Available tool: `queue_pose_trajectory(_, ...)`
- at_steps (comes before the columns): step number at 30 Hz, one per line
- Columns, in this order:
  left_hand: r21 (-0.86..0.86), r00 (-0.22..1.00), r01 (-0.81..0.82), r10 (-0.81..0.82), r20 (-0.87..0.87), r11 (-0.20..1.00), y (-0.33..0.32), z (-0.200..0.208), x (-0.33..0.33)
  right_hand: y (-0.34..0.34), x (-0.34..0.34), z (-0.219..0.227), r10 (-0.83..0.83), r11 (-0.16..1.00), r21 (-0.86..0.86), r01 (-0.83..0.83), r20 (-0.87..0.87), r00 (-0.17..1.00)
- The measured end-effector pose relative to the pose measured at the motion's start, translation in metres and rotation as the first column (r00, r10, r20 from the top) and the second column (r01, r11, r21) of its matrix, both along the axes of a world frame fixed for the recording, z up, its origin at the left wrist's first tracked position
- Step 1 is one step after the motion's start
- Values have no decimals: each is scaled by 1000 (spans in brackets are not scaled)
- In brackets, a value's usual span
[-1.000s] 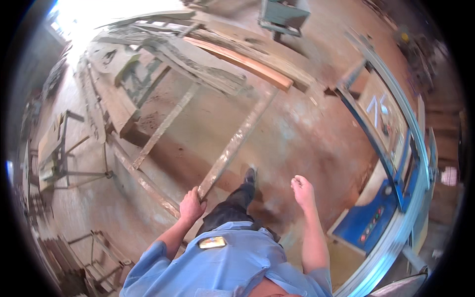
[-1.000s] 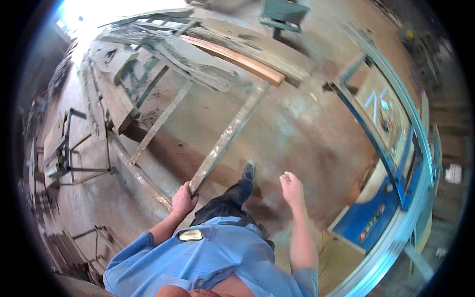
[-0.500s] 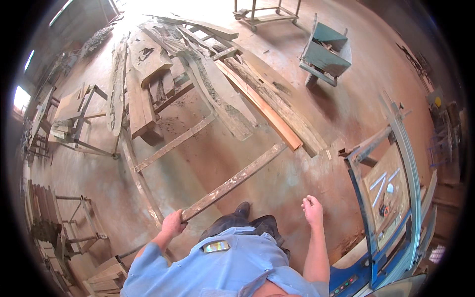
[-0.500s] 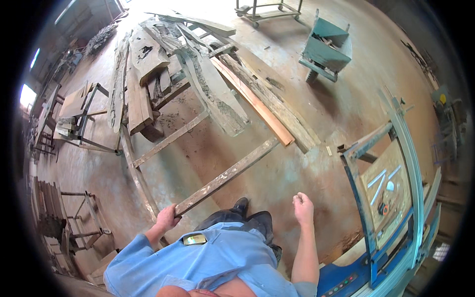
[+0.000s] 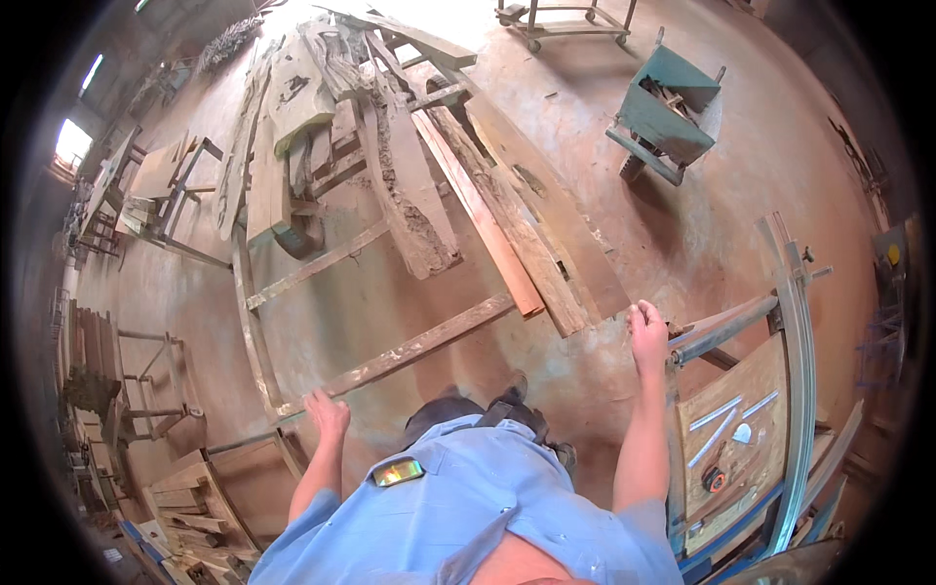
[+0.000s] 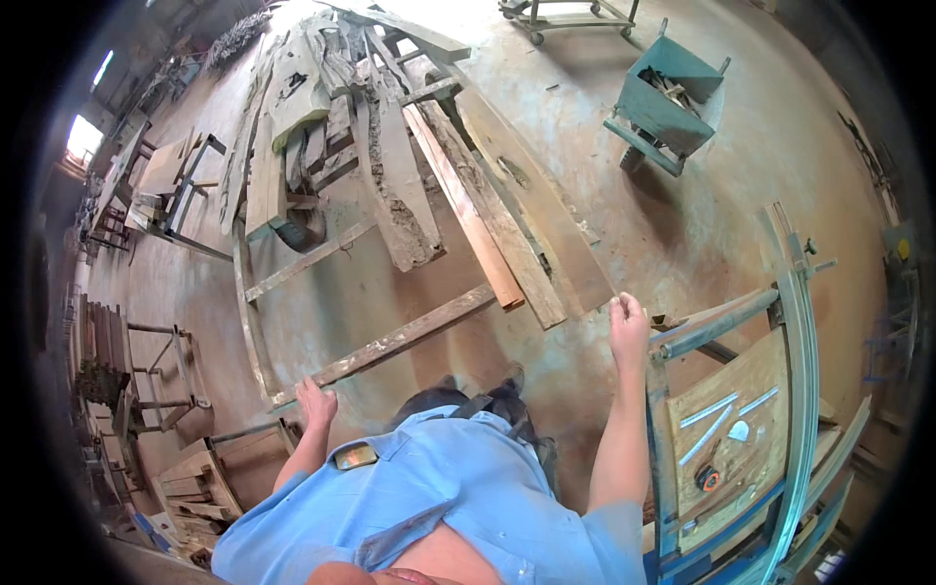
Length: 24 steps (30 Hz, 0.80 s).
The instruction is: The person selects a piece of lumber from a pile, carries it to a table saw, and cuts it into smaller pieces. The person then measures the cut pieces with a tape measure and continues cutting additional pieces.
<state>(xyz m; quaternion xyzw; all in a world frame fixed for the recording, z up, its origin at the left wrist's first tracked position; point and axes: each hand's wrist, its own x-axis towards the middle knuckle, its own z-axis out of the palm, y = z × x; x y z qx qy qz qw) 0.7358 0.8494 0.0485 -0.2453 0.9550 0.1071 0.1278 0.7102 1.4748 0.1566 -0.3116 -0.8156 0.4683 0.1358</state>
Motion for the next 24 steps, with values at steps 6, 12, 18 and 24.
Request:
queue_pose_trajectory(6,111,994,52,-40,-106,992,49,6,-3,20,-66,14,74,995,69,-74,8,997)
queue_pose_trajectory(12,113,992,16,-2,-124,993,65,-1,-19,23,-124,20,209,964,149,-220,89,974)
queue_pose_trajectory(18,153,952,144,-94,-292,978,62,-2,-103,20,-195,-2,156,988,0,-157,58,986)
queue_pose_trajectory(24,446,958,202,-81,-276,872,73,0,-192,-27,-255,-9,222,971,-114,-209,112,969)
